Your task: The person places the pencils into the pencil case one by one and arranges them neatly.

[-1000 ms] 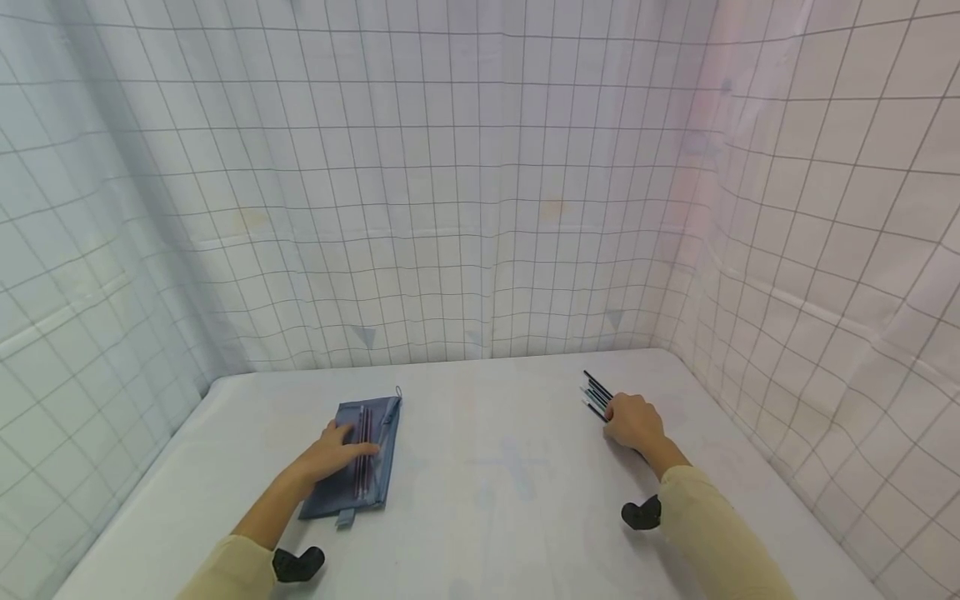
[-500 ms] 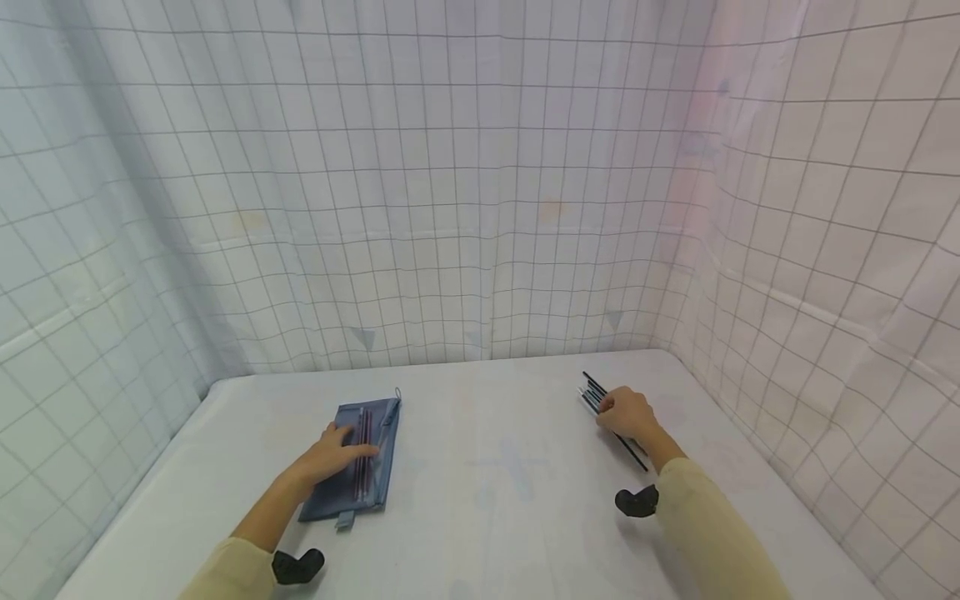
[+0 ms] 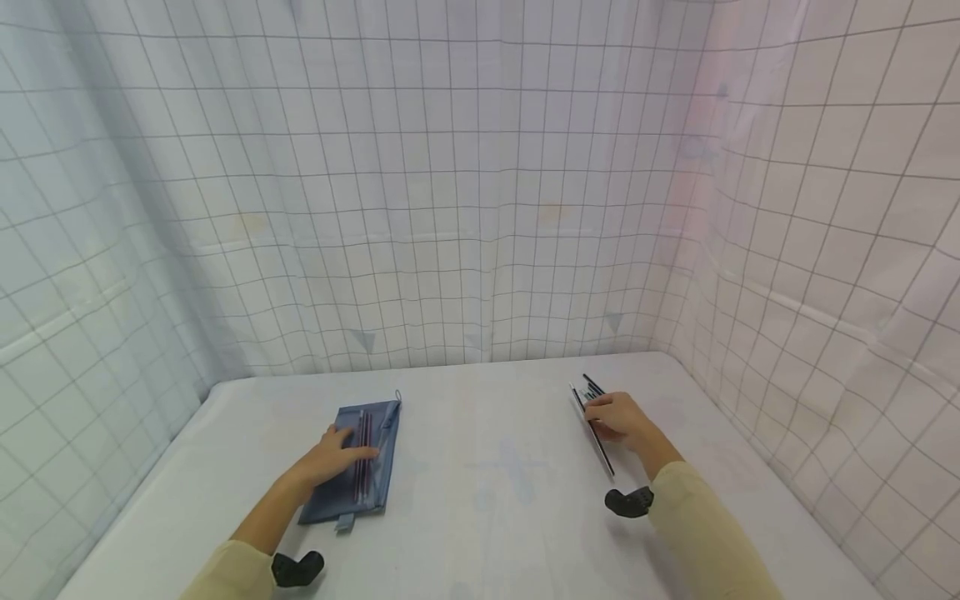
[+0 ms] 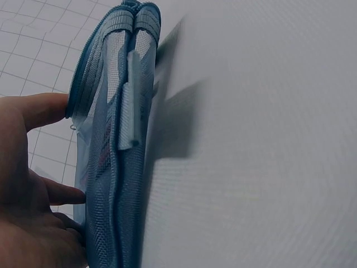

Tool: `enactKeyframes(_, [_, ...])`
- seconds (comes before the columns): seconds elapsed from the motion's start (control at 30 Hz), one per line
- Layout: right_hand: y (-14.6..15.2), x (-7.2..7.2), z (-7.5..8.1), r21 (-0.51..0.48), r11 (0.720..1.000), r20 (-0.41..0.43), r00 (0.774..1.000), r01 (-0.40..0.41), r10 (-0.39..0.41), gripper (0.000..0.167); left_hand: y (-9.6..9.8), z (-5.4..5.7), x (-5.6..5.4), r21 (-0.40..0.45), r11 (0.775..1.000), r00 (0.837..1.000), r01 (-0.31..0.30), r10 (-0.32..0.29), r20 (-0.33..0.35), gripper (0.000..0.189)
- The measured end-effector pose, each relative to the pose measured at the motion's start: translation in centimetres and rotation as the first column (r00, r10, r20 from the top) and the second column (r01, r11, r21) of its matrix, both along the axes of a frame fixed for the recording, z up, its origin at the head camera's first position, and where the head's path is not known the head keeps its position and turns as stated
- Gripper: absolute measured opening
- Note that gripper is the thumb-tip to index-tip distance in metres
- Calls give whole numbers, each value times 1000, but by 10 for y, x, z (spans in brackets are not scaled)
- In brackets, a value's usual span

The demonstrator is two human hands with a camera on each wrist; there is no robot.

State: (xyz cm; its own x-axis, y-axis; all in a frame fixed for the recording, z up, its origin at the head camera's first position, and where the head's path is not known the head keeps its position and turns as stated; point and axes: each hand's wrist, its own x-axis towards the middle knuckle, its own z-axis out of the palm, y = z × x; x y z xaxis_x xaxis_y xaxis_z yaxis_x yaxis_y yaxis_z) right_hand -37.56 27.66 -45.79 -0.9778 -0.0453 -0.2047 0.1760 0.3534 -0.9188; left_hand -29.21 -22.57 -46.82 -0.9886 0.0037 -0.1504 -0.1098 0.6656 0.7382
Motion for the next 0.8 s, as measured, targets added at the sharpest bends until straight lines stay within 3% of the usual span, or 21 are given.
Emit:
enactKeyframes(0.2, [-10, 1, 0, -60, 998, 20, 1000, 20, -19, 41, 1, 2, 1, 0, 1000, 1000, -1, 1, 1, 98])
enactKeyframes(0.8, [-47, 0, -4, -109, 994, 38, 999, 7, -3, 36, 0, 1, 1, 12, 1000, 1000, 0, 0, -4, 97])
